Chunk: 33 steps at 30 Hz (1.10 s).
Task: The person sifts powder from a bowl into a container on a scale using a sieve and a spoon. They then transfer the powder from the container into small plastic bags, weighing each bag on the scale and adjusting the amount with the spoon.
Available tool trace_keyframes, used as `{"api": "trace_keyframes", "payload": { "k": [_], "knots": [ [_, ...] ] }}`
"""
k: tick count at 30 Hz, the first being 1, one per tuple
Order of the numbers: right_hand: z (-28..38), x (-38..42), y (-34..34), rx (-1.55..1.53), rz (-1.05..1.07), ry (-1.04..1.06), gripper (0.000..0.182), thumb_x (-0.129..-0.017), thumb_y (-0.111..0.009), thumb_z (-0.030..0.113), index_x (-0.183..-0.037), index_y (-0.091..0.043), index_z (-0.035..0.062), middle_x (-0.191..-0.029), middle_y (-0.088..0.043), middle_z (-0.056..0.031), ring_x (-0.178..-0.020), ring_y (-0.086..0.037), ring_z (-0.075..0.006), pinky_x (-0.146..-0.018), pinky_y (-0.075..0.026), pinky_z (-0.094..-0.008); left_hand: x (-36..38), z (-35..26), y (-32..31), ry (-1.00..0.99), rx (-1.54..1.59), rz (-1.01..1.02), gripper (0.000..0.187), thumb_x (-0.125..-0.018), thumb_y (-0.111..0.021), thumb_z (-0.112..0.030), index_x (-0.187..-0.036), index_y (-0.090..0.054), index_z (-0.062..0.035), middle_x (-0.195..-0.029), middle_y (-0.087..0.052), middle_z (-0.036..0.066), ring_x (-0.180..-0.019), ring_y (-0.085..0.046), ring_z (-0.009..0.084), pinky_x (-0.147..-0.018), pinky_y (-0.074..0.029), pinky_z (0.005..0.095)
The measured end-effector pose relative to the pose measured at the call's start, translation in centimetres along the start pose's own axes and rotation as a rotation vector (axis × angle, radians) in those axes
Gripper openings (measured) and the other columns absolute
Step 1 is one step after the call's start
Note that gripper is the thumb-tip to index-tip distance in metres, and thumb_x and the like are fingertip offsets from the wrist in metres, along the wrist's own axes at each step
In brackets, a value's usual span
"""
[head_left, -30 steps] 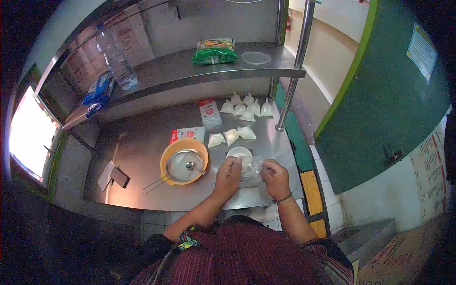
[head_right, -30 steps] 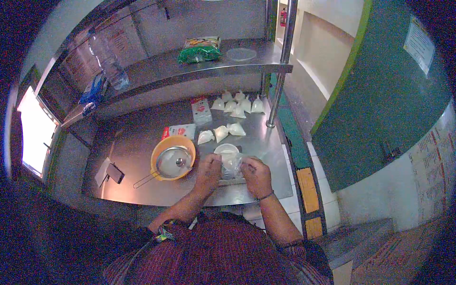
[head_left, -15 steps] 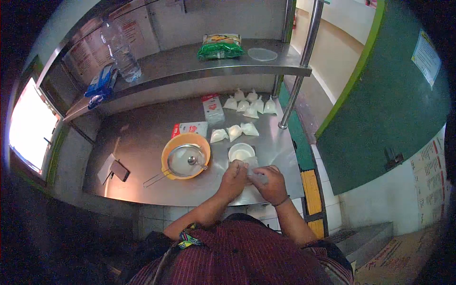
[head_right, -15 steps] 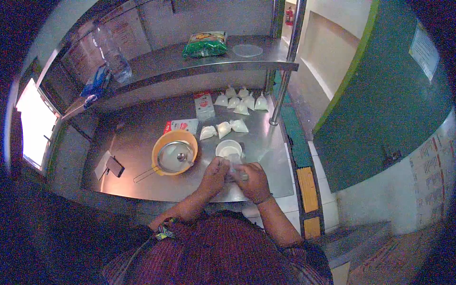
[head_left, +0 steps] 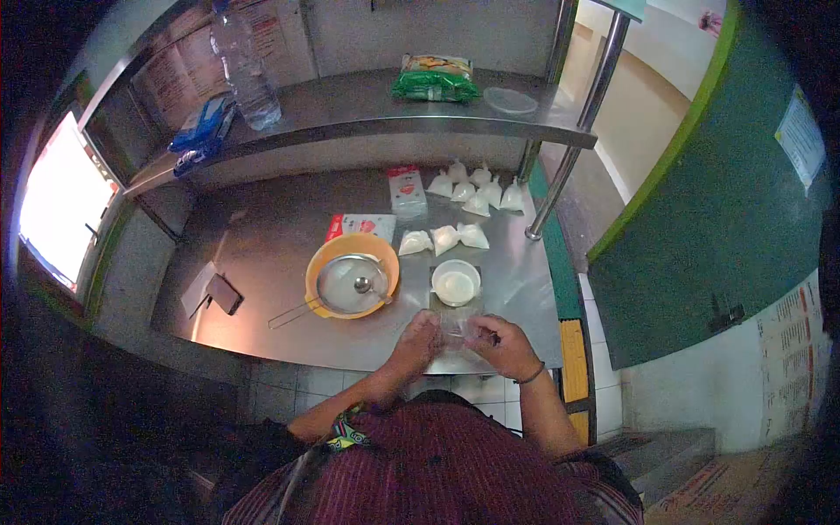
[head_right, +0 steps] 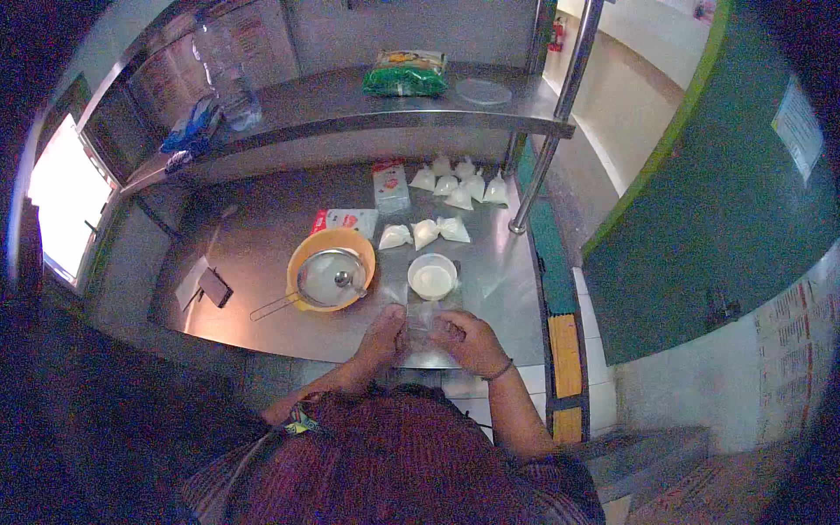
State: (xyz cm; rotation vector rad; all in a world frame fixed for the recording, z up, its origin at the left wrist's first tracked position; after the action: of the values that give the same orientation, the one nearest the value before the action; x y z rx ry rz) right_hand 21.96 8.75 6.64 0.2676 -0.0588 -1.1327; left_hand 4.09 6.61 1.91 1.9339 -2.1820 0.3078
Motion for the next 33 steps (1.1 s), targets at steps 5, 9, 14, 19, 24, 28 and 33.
{"api": "trace_keyframes", "payload": {
  "k": [5,9,14,19,24,28,33],
  "knots": [
    [1.6,-1.1,-0.6,0.270,-0.038,-0.019,0.027,-0.090,-0.073,0.026,-0.101,-0.067,0.0024,-0.078,-0.058,0.0010,-0.063,-0.048,-0.0069,-0.056,-0.040,-0.0245,0.7,-1.4,0.6,-0.199,0.051,-0.025,0.020,-0.106,-0.043,-0.028,-0.106,-0.051,-0.0095,-0.087,-0.050,-0.001,-0.078,-0.050,0.0095,-0.072,-0.046,0.0283],
    [2.9,-2.1,-1.6,0.239,0.054,-0.009,0.024,-0.091,-0.071,0.025,-0.096,-0.066,0.0023,-0.078,-0.060,-0.0014,-0.061,-0.051,-0.0069,-0.055,-0.043,-0.0257,1.0,-1.4,2.4,-0.195,0.030,0.012,0.027,-0.102,-0.048,-0.038,-0.101,-0.051,-0.0109,-0.080,-0.052,0.001,-0.071,-0.048,0.0152,-0.065,-0.043,0.0334],
    [3.8,-3.2,-4.5,0.231,0.200,0.112,0.016,-0.095,-0.064,0.018,-0.100,-0.062,0.0030,-0.083,-0.065,-0.0091,-0.076,-0.064,-0.0156,-0.069,-0.051,-0.0326,-0.9,3.1,5.3,-0.116,0.241,0.353,0.039,-0.098,-0.059,-0.037,-0.122,-0.048,-0.0080,-0.125,-0.058,0.012,-0.110,-0.058,0.0216,-0.097,-0.045,0.0360],
    [6.7,-4.0,-10.2,0.428,0.516,0.226,0.017,-0.093,-0.059,0.017,-0.105,-0.064,0.0059,-0.091,-0.068,-0.0138,-0.085,-0.066,-0.0291,-0.076,-0.052,-0.0391,1.3,-1.7,7.5,-0.274,0.216,0.671,0.081,-0.085,-0.076,-0.039,-0.145,-0.032,-0.0088,-0.132,-0.055,0.012,-0.118,-0.054,0.0234,-0.106,-0.041,0.0395],
    [8.0,-5.5,-15.3,0.400,0.601,0.371,0.024,-0.090,-0.055,0.016,-0.110,-0.066,0.0083,-0.101,-0.068,-0.0151,-0.093,-0.066,-0.0347,-0.082,-0.052,-0.0436,3.4,-1.6,8.3,-0.195,-0.152,0.800,0.088,-0.075,-0.086,-0.021,-0.145,-0.035,-0.0075,-0.129,-0.055,0.007,-0.121,-0.051,0.0184,-0.103,-0.042,0.0365],
    [8.1,-7.5,-16.5,0.305,0.496,0.192,0.021,-0.090,-0.062,0.012,-0.109,-0.065,0.0066,-0.098,-0.067,-0.0107,-0.089,-0.066,-0.0211,-0.080,-0.052,-0.0352,4.1,-0.7,11.2,-0.185,-0.214,0.754,0.080,-0.074,-0.086,-0.017,-0.140,-0.041,-0.0072,-0.122,-0.058,0.006,-0.117,-0.053,0.0184,-0.101,-0.044,0.0367],
    [-3.5,-10.7,-14.8,-0.038,-0.105,-0.039,0.030,-0.089,-0.072,0.015,-0.113,-0.057,0.0043,-0.088,-0.063,-0.0059,-0.073,-0.060,-0.0111,-0.069,-0.050,-0.0274,3.8,5.1,16.3,-0.329,-0.342,0.438,0.067,-0.079,-0.083,-0.027,-0.133,-0.048,-0.0073,-0.107,-0.062,0.008,-0.100,-0.060,0.0199,-0.092,-0.049,0.0376]
  ]
}}
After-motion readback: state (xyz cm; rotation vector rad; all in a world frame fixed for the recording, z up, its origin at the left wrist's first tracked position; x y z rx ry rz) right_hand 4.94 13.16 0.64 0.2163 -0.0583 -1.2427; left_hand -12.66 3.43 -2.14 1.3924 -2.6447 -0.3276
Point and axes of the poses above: each hand's wrist, its own x-axis away from the middle knuckle, its own y-axis out of the back of the hand, z = x × y, the point moved 7 cm from there along -x, towards the middle knuckle
